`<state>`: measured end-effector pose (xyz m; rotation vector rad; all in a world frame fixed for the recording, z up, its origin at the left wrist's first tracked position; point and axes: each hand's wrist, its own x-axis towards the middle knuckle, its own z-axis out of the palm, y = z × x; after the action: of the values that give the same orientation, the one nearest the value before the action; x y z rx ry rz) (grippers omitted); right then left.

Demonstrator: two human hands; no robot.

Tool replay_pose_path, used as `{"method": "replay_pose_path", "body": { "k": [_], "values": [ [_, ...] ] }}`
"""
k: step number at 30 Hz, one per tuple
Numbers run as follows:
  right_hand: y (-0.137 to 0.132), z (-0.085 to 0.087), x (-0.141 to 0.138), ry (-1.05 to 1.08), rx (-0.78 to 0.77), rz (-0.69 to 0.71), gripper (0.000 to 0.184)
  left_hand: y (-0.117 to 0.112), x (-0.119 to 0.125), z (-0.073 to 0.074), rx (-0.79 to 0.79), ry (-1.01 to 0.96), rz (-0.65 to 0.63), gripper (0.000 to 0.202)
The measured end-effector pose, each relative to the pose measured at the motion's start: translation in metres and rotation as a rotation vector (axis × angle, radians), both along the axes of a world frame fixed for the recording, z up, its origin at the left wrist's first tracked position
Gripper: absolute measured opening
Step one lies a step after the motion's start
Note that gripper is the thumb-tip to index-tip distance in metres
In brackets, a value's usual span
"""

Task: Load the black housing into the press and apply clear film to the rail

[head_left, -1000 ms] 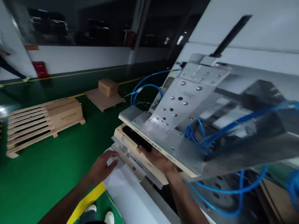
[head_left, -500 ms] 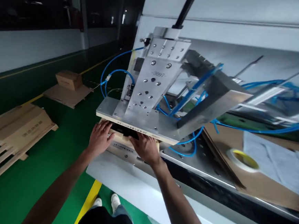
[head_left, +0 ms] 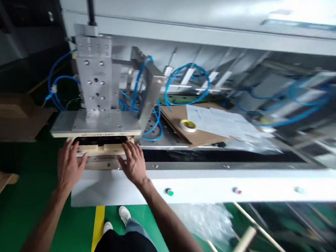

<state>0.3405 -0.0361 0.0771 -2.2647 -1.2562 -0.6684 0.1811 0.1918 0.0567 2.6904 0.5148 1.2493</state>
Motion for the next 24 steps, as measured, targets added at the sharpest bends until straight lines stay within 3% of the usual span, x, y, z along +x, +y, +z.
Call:
{"method": "replay_pose_path", "body": {
  "k": [3, 6, 9, 11, 14, 18, 21, 24],
  "values": [
    [-0.050, -0.012, -0.058, 0.115, 0.079, 0.074, 0.039, -0.038, -0.022, -0.026, -0.043, -0.222, -0.023, 0.052],
    [-0.109, -0.035, -0.113, 0.218, 0.078, 0.177, 0.026, -0.105, -0.040, -0.062, -0.101, -0.247, -0.091, 0.045],
    [-0.164, -0.059, -0.144, 0.281, 0.080, 0.119, 0.024, -0.185, -0.047, -0.094, -0.154, -0.034, -0.392, 0.027],
    [-0.196, -0.069, -0.148, 0.269, 0.114, 0.022, 0.020, -0.231, -0.042, -0.107, -0.137, 0.068, -0.522, 0.036],
    [-0.239, -0.069, -0.130, 0.182, 0.158, -0.137, 0.017, -0.280, -0.022, -0.116, -0.042, 0.161, -0.629, 0.061],
    [-0.316, -0.061, -0.077, 0.023, 0.190, -0.426, 0.012, -0.311, 0.011, -0.132, 0.059, 0.146, -0.658, 0.076],
    [-0.405, -0.067, -0.020, -0.068, 0.185, -0.655, 0.012, -0.321, 0.024, -0.164, 0.038, 0.122, -0.593, 0.082],
    [-0.512, -0.079, 0.049, -0.062, 0.209, -0.914, 0.028, -0.331, 0.023, -0.200, -0.029, 0.088, -0.435, 0.087]
  ]
}}
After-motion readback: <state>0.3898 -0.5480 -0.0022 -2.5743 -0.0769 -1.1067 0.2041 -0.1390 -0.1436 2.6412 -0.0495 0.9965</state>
